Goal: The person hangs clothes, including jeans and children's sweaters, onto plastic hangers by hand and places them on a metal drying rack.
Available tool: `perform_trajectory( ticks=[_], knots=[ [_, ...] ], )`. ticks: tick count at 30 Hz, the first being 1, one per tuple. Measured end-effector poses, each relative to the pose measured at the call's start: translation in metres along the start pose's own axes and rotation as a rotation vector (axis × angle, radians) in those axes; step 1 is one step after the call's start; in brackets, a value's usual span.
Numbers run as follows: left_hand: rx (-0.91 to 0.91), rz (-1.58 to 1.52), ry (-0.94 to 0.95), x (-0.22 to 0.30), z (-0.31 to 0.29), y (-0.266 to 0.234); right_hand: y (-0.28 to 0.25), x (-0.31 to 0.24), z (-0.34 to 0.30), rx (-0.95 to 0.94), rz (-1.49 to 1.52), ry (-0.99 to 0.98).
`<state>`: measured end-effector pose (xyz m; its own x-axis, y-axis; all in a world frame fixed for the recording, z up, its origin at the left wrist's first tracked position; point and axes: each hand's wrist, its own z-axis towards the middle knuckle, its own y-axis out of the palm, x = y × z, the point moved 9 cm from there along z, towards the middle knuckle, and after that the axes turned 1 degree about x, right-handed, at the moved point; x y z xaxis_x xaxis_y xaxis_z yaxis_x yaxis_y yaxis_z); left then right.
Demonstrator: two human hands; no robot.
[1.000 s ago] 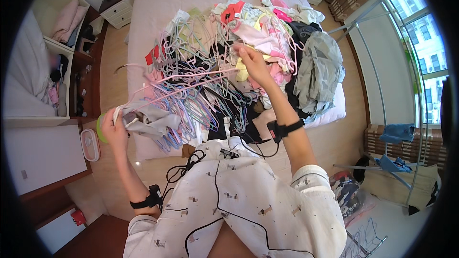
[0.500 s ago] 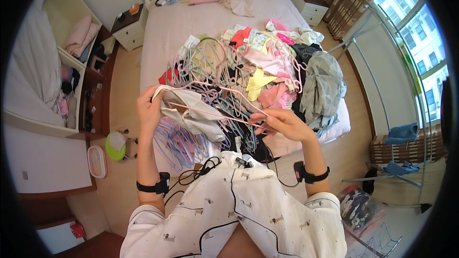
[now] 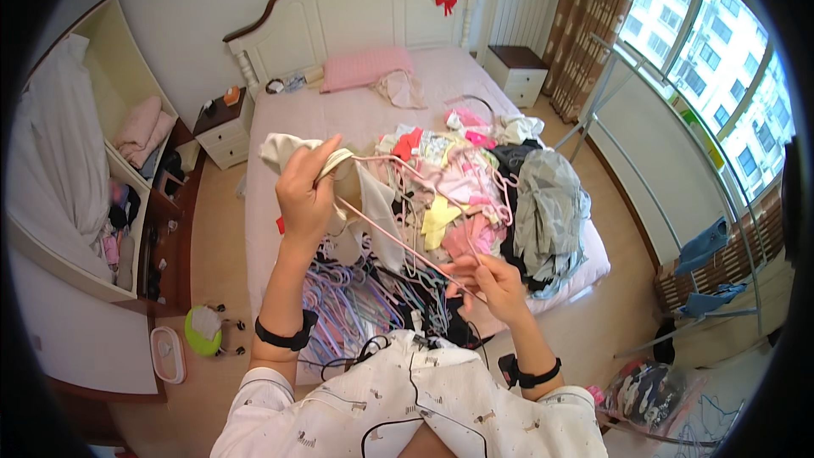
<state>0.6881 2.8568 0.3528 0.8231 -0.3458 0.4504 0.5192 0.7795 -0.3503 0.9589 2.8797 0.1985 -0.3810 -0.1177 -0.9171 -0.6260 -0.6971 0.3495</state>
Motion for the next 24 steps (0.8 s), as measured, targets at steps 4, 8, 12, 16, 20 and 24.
perform_trajectory(
  ticks=[4, 8, 12, 16, 20, 24],
  knots=[
    [-0.028, -0.044, 0.009, 0.013, 0.006, 0.011, 0.007, 0.001, 0.008, 0.032, -0.113, -0.008],
    [-0.044, -0.125, 0.034, 0.043, 0.006, 0.031, 0.010, 0.026, 0.022, 0.069, -0.201, -0.060],
    [0.005, -0.072, 0.114, 0.036, 0.019, 0.017, 0.008, 0.002, 0.014, 0.047, -0.183, -0.092],
    [0.093, 0.121, 0.139, 0.029, 0.028, -0.001, 0.007, -0.013, 0.006, 0.033, -0.055, -0.224],
    [0.074, 0.057, 0.217, 0.054, 0.032, 0.010, 0.005, -0.005, 0.004, 0.081, 0.005, -0.257],
    [-0.153, -0.135, 0.276, 0.088, 0.022, 0.046, 0.008, 0.010, 0.015, 0.147, -0.230, -0.188]
  ],
)
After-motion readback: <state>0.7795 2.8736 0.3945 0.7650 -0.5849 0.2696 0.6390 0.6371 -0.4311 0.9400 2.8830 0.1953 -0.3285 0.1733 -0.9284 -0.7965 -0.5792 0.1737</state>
